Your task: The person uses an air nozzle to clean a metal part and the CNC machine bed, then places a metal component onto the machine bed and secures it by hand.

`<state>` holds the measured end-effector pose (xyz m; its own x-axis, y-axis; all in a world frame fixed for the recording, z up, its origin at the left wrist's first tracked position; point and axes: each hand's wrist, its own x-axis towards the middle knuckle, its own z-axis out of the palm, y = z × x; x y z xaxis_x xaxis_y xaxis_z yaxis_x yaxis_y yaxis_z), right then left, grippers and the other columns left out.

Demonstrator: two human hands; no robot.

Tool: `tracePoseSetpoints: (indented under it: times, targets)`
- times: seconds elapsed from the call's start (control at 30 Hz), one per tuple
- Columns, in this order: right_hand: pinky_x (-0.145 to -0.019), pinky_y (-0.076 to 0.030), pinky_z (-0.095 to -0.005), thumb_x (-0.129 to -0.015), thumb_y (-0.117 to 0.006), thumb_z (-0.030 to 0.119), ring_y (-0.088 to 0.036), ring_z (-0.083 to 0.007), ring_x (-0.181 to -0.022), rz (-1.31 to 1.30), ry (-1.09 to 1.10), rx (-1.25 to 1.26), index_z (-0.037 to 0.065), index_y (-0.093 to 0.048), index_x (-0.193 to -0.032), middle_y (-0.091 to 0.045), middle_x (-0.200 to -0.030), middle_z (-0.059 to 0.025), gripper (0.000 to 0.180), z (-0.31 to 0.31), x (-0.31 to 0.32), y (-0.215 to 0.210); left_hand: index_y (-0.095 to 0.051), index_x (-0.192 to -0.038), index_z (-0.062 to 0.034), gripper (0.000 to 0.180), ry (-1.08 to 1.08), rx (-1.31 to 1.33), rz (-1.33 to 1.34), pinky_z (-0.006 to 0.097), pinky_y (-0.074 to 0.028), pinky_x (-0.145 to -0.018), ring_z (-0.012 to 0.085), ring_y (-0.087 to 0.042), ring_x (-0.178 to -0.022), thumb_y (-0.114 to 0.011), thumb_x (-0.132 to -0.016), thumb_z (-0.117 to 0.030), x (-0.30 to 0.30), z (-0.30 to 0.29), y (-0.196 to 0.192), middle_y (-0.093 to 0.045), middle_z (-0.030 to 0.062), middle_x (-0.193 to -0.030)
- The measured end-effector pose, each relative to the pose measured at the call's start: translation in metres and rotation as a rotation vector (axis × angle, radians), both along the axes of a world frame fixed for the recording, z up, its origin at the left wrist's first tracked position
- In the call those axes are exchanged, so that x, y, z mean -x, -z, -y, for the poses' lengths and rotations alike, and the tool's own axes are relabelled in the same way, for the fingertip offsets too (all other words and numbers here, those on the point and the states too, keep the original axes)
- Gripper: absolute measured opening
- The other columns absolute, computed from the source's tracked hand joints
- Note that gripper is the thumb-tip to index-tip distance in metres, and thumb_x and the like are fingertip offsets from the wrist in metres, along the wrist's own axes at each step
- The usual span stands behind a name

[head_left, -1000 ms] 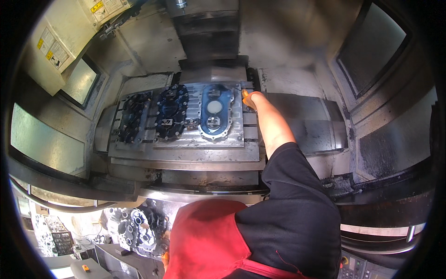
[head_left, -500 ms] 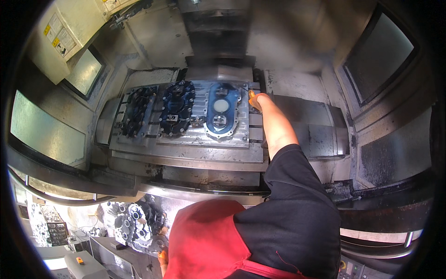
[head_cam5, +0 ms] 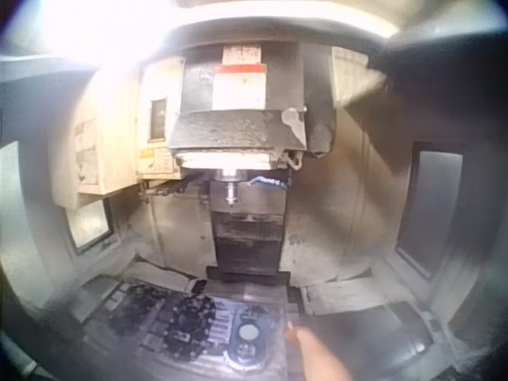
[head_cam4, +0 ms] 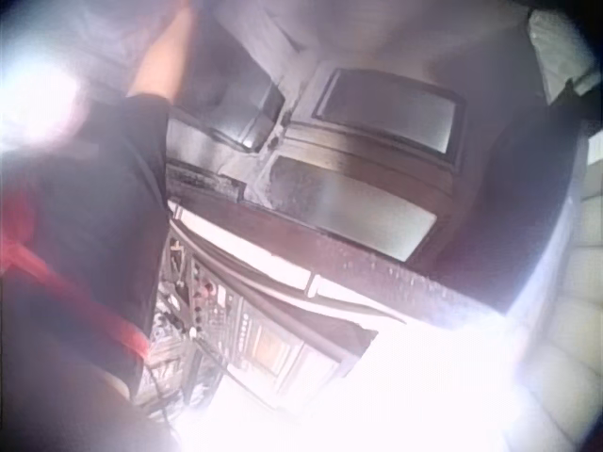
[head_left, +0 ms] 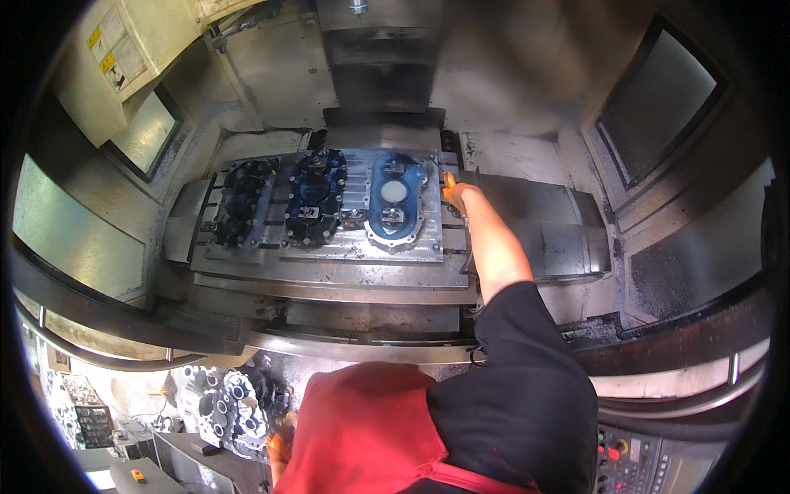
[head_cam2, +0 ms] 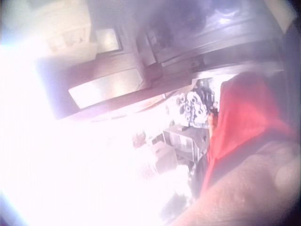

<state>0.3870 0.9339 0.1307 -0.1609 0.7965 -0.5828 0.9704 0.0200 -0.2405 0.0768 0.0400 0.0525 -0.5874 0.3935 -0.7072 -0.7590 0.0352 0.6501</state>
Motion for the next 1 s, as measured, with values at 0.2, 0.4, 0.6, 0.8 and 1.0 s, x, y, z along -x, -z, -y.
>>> tracePoseSetpoints:
  times: [0.2, 0.4, 0.6, 0.8, 1.0]
  targets:
    - [-0.067, -0.046, -0.0318, -0.101, -0.065, 0.036, -0.058, -0.0141, -0.073, -0.663, 0.295, 0.165, 0.007, -0.071, -0.111, -0.066, -0.085, -0.0027, 0.031, 0.242, -0.024, -0.087, -0.057, -0.138, -0.0068, 0.045, 0.257, -0.210, 0.052, 0.036, -0.056, -0.081, 0.0236, -0.066, -0.111, -0.064, -0.100, -0.029, 0.116, -0.143, 0.002, -0.068, 0.0075, -0.126]
    - [-0.074, -0.049, -0.0260, -0.095, -0.070, 0.019, -0.057, -0.0055, -0.091, -0.894, 0.139, 0.676, 0.014, -0.063, -0.136, -0.060, -0.104, 0.0072, 0.042, 0.483, -0.017, -0.134, -0.057, -0.139, -0.0067, 0.043, 0.868, -0.223, -0.517, 0.032, -0.053, -0.093, 0.0178, -0.065, -0.108, -0.060, -0.096, -0.013, 0.200, -0.325, -0.048, -0.067, 0.0084, -0.126]
    - [-0.080, -0.052, -0.0308, -0.094, -0.064, -0.002, -0.063, -0.0149, -0.099, -0.735, 0.363, 0.404, 0.005, -0.068, -0.121, -0.067, -0.114, -0.0002, 0.028, 0.570, -0.025, -0.148, -0.065, -0.124, -0.0060, 0.032, 0.723, -0.563, 0.126, 0.035, -0.057, -0.083, 0.0213, -0.069, -0.095, -0.047, -0.106, -0.025, 0.156, -0.396, -0.089, -0.071, 0.0128, -0.116]
    - [-0.087, -0.054, -0.0395, -0.094, -0.065, 0.024, -0.070, -0.0309, -0.102, -0.684, -0.026, 0.126, 0.013, -0.070, -0.119, -0.074, -0.107, -0.0152, 0.028, 0.629, -0.063, -0.131, -0.064, -0.125, -0.0012, 0.038, 0.597, -0.793, 0.650, 0.047, -0.055, -0.096, 0.0336, -0.068, -0.105, -0.051, -0.105, -0.031, 0.088, -0.399, -0.104, -0.068, 0.0212, -0.126]
    - [-0.092, -0.054, -0.0427, -0.096, -0.062, 0.026, -0.069, -0.0352, -0.110, -0.686, -0.140, 0.035, 0.012, -0.065, -0.133, -0.071, -0.123, -0.0190, 0.040, 0.666, -0.091, -0.118, -0.061, -0.136, -0.0076, 0.043, 0.659, -0.665, 0.518, 0.049, -0.050, -0.100, 0.0287, -0.064, -0.116, -0.043, -0.108, -0.036, 0.027, -0.392, -0.099, -0.066, 0.0155, -0.133]
